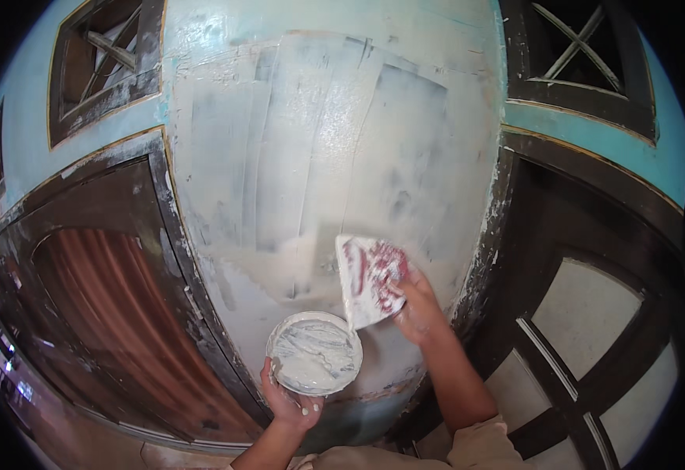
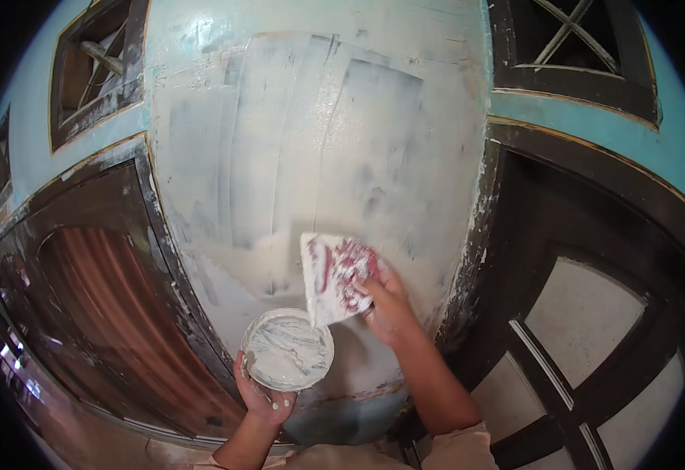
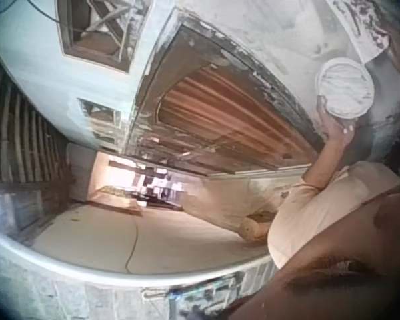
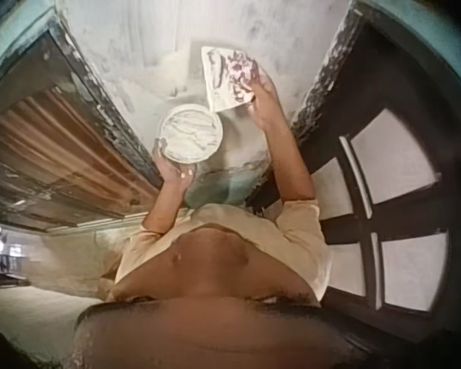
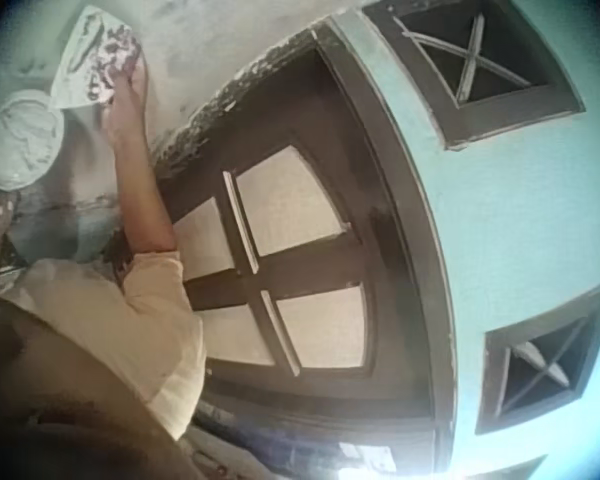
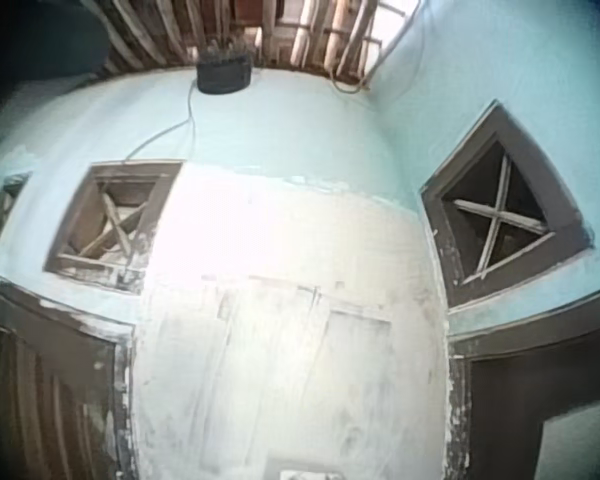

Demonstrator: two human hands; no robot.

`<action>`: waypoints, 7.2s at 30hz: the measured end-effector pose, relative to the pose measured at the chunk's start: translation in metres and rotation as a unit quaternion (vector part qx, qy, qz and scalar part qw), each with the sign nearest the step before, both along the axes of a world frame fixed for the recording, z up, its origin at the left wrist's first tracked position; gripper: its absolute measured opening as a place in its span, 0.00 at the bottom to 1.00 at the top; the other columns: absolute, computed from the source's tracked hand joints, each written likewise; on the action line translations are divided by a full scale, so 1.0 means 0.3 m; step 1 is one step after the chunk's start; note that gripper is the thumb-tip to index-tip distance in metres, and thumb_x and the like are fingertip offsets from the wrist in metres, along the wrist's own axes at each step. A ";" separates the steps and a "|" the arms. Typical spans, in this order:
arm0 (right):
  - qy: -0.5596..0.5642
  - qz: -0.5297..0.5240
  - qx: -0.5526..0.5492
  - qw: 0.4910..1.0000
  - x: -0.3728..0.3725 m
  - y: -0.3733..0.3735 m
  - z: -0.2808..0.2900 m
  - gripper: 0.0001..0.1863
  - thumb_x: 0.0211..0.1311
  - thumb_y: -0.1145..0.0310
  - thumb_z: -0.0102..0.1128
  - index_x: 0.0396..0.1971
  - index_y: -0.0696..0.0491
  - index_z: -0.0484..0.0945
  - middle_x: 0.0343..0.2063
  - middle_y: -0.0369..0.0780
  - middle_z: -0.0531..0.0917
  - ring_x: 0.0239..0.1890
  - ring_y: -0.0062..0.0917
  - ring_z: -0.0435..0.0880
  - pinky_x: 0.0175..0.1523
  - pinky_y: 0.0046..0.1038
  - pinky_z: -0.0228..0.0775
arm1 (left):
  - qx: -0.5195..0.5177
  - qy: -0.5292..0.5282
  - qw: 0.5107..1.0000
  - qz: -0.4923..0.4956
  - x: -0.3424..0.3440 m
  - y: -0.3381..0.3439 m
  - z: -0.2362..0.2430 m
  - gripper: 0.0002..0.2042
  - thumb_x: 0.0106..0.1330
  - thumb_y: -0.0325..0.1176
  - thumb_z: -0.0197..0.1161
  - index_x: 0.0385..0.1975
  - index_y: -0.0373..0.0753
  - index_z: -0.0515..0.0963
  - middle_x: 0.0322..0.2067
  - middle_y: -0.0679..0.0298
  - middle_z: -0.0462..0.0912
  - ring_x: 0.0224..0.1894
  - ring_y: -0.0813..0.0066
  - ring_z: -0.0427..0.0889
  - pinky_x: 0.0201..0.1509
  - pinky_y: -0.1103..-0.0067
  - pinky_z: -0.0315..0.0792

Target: The person applies wall putty from a bowl onto an indoor wall surface, then smooths it with a putty knife.

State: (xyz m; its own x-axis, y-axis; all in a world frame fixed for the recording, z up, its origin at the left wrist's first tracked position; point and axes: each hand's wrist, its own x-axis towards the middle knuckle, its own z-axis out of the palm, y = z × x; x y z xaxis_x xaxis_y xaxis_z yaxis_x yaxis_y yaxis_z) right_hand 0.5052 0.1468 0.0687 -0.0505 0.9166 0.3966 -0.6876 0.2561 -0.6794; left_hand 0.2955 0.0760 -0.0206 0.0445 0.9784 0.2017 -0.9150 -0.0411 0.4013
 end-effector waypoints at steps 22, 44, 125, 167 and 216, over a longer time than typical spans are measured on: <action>-0.332 -0.782 0.230 0.474 0.630 0.137 1.006 0.22 0.57 0.65 0.55 0.52 0.55 0.70 0.37 0.51 0.83 0.42 0.47 0.83 0.49 0.39 0.73 | -0.007 0.028 0.997 -0.066 0.030 0.007 -0.048 0.33 0.65 0.60 0.45 0.64 0.45 0.64 0.61 0.60 0.69 0.62 0.56 0.68 0.67 0.59 0.60; -0.411 -0.818 0.228 0.332 0.102 0.263 1.043 0.12 0.62 0.67 0.52 0.42 0.57 0.74 0.32 0.52 0.83 0.29 0.46 0.85 0.34 0.41 0.79 | -0.060 0.084 0.993 -0.064 0.018 0.061 -0.126 0.34 0.63 0.62 0.45 0.63 0.44 0.65 0.61 0.60 0.70 0.61 0.55 0.69 0.65 0.59 0.62; -0.654 -0.059 0.457 0.599 -0.181 -0.014 0.424 0.21 0.52 0.73 0.55 0.49 0.56 0.68 0.27 0.53 0.81 0.32 0.51 0.81 0.38 0.42 0.72 | 0.053 -0.012 0.997 0.050 0.110 -0.044 0.258 0.33 0.68 0.62 0.43 0.66 0.44 0.61 0.63 0.62 0.68 0.63 0.61 0.68 0.67 0.62 0.62; -0.378 -0.547 0.737 0.119 -0.341 0.075 0.842 0.08 0.51 0.62 0.63 0.33 0.35 0.82 0.39 0.26 0.83 0.50 0.21 0.79 0.64 0.40 0.60 | 0.124 -0.049 0.991 0.025 -0.339 -0.022 0.314 0.32 0.69 0.60 0.41 0.65 0.43 0.62 0.64 0.59 0.66 0.65 0.56 0.65 0.68 0.58 0.58; -0.573 -0.629 0.526 0.008 0.409 0.246 1.040 0.13 0.57 0.72 0.55 0.41 0.40 0.78 0.44 0.28 0.78 0.56 0.21 0.73 0.70 0.44 0.48 | -0.037 -0.021 0.999 0.001 -0.058 0.045 0.033 0.34 0.68 0.60 0.44 0.65 0.39 0.63 0.64 0.55 0.67 0.64 0.50 0.66 0.68 0.53 0.58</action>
